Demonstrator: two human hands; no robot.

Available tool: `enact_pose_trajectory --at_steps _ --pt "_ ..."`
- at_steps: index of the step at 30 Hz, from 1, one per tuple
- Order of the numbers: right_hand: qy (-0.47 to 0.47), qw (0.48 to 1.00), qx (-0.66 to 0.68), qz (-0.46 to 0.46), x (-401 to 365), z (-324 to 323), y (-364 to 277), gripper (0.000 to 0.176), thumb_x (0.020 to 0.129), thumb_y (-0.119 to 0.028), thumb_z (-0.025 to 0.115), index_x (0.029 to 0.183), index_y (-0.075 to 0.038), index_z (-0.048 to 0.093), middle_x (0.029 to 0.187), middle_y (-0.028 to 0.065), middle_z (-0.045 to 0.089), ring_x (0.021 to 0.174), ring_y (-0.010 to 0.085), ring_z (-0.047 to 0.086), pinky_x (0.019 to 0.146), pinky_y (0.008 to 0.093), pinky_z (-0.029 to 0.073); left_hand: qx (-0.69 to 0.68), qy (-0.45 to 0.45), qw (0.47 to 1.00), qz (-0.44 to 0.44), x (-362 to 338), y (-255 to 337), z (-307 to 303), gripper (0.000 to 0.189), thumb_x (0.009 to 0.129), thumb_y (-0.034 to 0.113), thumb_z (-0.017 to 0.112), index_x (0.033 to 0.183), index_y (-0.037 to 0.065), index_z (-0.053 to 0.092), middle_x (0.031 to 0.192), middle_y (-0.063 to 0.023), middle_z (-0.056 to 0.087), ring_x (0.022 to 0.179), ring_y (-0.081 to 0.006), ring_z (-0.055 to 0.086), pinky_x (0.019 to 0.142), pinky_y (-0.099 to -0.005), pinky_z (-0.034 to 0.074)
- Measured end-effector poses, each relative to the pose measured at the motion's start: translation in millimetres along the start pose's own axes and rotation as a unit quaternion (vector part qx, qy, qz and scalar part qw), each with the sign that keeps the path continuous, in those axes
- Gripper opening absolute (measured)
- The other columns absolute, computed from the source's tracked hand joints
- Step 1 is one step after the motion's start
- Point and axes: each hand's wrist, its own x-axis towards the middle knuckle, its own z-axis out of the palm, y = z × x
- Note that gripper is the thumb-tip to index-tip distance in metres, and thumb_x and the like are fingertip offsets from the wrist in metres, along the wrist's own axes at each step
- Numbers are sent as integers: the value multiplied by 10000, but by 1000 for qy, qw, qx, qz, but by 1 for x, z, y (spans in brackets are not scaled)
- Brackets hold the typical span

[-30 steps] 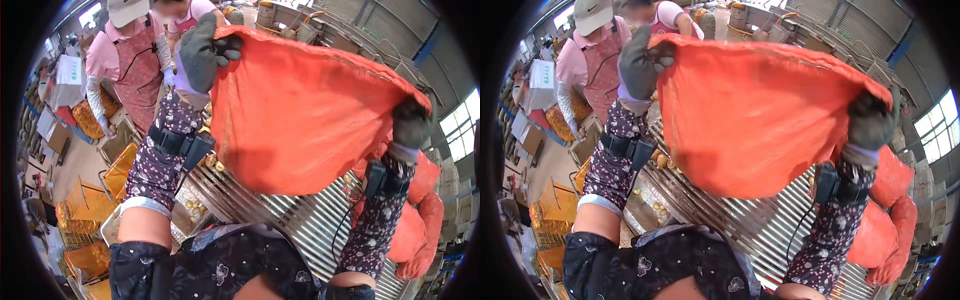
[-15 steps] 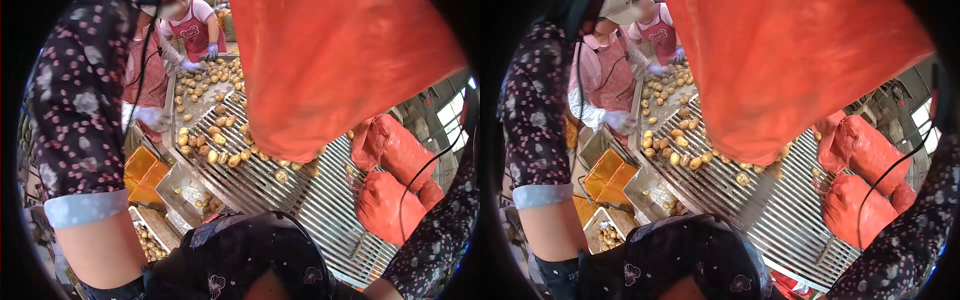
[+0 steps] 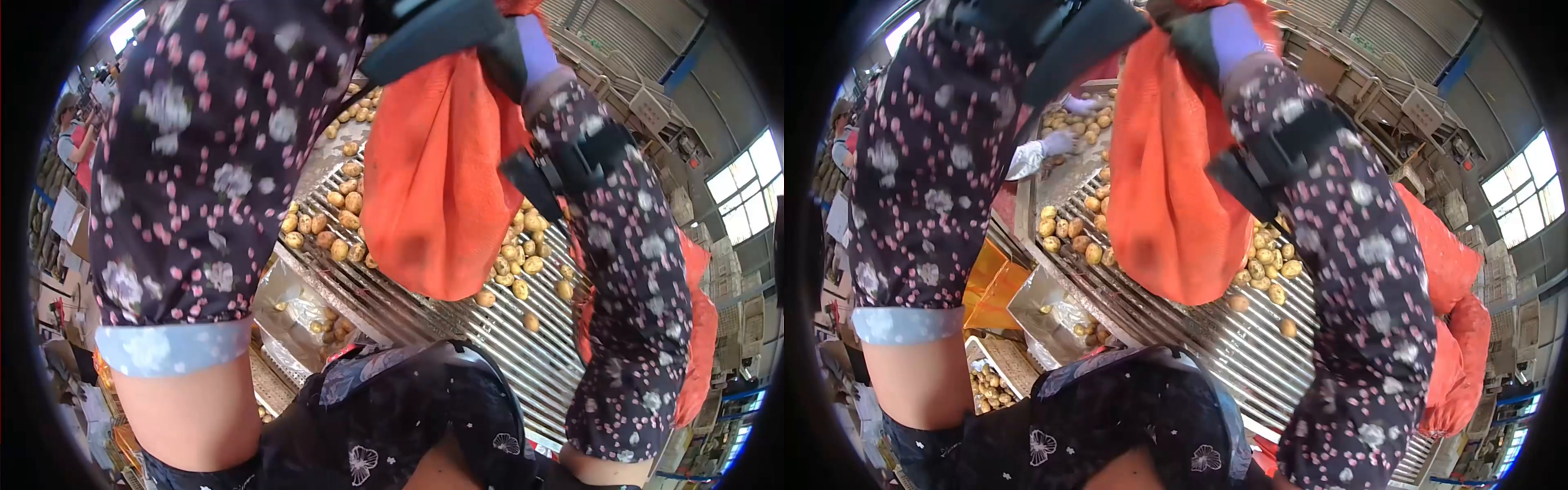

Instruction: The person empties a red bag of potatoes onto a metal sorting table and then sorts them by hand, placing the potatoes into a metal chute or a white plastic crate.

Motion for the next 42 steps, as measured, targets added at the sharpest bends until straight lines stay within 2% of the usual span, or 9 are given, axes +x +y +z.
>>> enact_pose_trajectory --at_steps 8,12,14,17,19,21,31,38,42 --pt "148 940 176 250 -216 -59 194 413 954 -222 576 1306 -5 578 1268 67 611 1141 201 587 1021 340 457 -69 -75 940 -324 -176 -151 -55 376 1026 321 475 1230 18 558 1097 -95 652 984 -214 620 867 -340 496" --pt "280 852 383 224 -305 -103 271 439 981 -195 521 1375 0 522 1382 79 539 1264 209 504 1142 360 333 -364 -82 657 -655 -385 -249 -17 395 1023 307 489 1283 14 539 1154 -103 652 1042 -230 625 918 -359 507" --pt "158 871 414 212 -266 -128 239 511 990 -286 508 1412 -1 464 1433 107 491 1310 242 465 1157 384 312 -406 43 503 -761 -467 -260 57 452 1012 336 500 1325 12 521 1202 -115 648 1088 -257 623 960 -373 500" --pt "9 879 449 161 -141 -126 116 638 978 -422 527 1445 -7 398 1471 148 454 1348 283 437 1145 423 336 -322 -261 761 -499 -417 -220 73 612 986 487 458 1399 35 460 1325 -144 581 1166 -322 591 1037 -459 445" --pt "-37 922 361 133 -74 -102 65 622 978 -414 529 1432 -7 408 1454 145 465 1329 280 448 1130 420 346 -402 -247 761 -444 -416 -219 89 690 960 559 465 1435 61 426 1367 -149 550 1185 -350 576 1004 -512 452" --pt "-69 965 230 102 -12 -60 28 606 977 -405 531 1420 -7 419 1437 142 476 1309 277 459 1115 416 355 -604 146 435 -652 -460 -251 138 746 922 585 530 1462 87 404 1360 -141 552 1176 -362 575 890 -542 511" --pt "-121 986 -105 37 29 13 -23 530 973 -363 541 1357 -5 470 1352 129 531 1210 264 514 1040 399 403 -549 73 692 -463 -230 -267 26 734 990 529 461 1487 25 266 1429 -183 471 1274 -311 522 1041 -436 474" --pt "58 976 -157 137 -61 -196 53 477 970 -334 548 1313 -4 506 1292 119 569 1141 255 553 988 387 437 -451 -30 685 -571 -323 -284 22 611 1012 421 493 1459 36 334 1400 -174 503 1269 -265 519 1047 -364 451" --pt "118 943 -193 244 -128 -292 136 448 969 -317 551 1287 -3 526 1258 113 591 1101 250 575 958 380 456 -487 -121 777 -380 -413 -326 -19 513 1030 370 464 1411 32 403 1344 -143 541 1209 -239 550 1002 -337 472"
